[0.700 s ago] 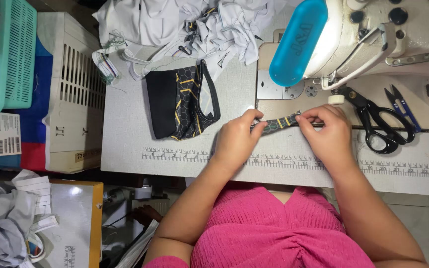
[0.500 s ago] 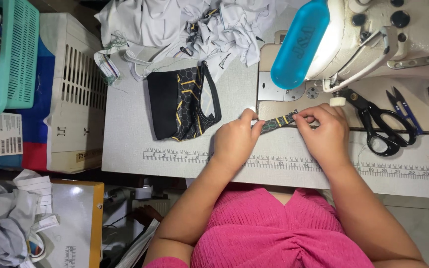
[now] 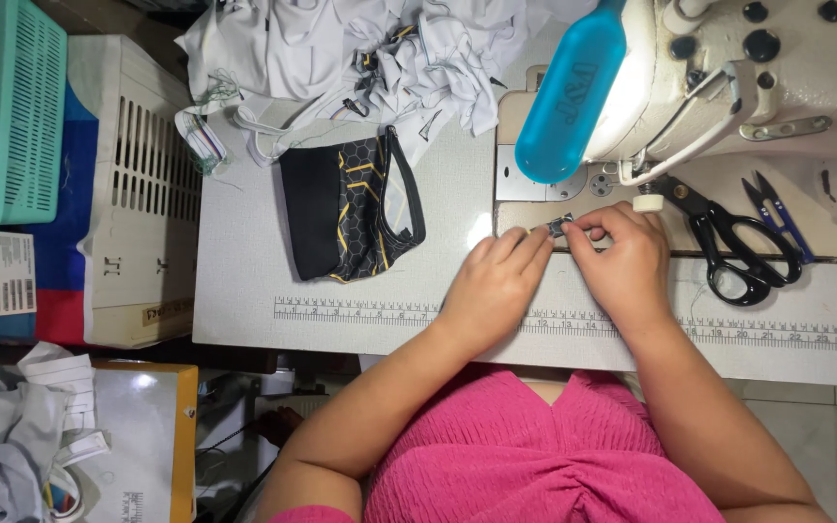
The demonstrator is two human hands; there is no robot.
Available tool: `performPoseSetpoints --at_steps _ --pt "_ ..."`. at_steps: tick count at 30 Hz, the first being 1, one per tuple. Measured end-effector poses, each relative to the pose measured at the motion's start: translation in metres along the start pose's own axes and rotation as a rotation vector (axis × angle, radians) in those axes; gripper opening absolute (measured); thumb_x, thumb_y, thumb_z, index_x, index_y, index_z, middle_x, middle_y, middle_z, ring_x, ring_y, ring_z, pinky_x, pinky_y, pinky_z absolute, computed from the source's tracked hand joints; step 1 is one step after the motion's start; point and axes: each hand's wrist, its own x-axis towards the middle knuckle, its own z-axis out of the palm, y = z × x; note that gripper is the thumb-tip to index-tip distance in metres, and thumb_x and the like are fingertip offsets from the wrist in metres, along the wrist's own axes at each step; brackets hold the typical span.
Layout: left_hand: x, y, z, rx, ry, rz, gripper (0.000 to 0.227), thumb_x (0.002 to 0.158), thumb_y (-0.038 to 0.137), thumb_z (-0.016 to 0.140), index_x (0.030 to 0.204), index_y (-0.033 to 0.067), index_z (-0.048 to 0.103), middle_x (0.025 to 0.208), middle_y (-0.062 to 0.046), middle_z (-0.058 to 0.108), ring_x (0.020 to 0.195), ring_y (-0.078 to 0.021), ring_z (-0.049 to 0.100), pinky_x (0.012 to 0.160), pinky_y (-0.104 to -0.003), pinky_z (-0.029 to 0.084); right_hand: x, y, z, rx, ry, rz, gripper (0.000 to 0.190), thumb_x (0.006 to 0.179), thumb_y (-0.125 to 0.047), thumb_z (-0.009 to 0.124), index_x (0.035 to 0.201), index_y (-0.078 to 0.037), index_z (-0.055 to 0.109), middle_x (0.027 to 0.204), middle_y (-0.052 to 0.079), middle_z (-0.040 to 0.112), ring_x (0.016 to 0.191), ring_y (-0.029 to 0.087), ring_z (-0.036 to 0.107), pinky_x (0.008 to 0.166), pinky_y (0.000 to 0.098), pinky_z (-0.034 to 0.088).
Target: Trimming fabric with scissors and folding a garment component at a sewing station
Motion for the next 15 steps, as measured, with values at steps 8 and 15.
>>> performPoseSetpoints --at_steps 8,15 --pt "0.011 0.002 -0.014 0.033 0.002 -0.052 0.022 0.091 0.004 0.051 0.111 -0.0002 0.062 0.118 -0.018 0.061 0.111 -0.0297 0.055 0.083 -0.036 0.043 0.001 0.002 0.005 -0.057 -0.031 0.036 0.013 0.080 -0.026 0.076 0.078 -0.017 0.067 0.069 -0.001 0.053 0.073 0.023 0.057 0.075 0.0351 0.048" --pt "-0.001 -0.004 0.003 0.038 -0.154 -0.154 0.045 0.092 0.024 0.051 0.133 0.0058 0.048 0.134 -0.020 0.050 0.127 -0.0353 0.045 0.097 -0.051 0.037 0.000 -0.002 -0.003 0.003 -0.023 0.038 0.013 0.081 -0.026 0.075 0.083 -0.016 0.067 0.071 0.000 0.056 0.077 0.023 0.058 0.074 0.0361 0.049"
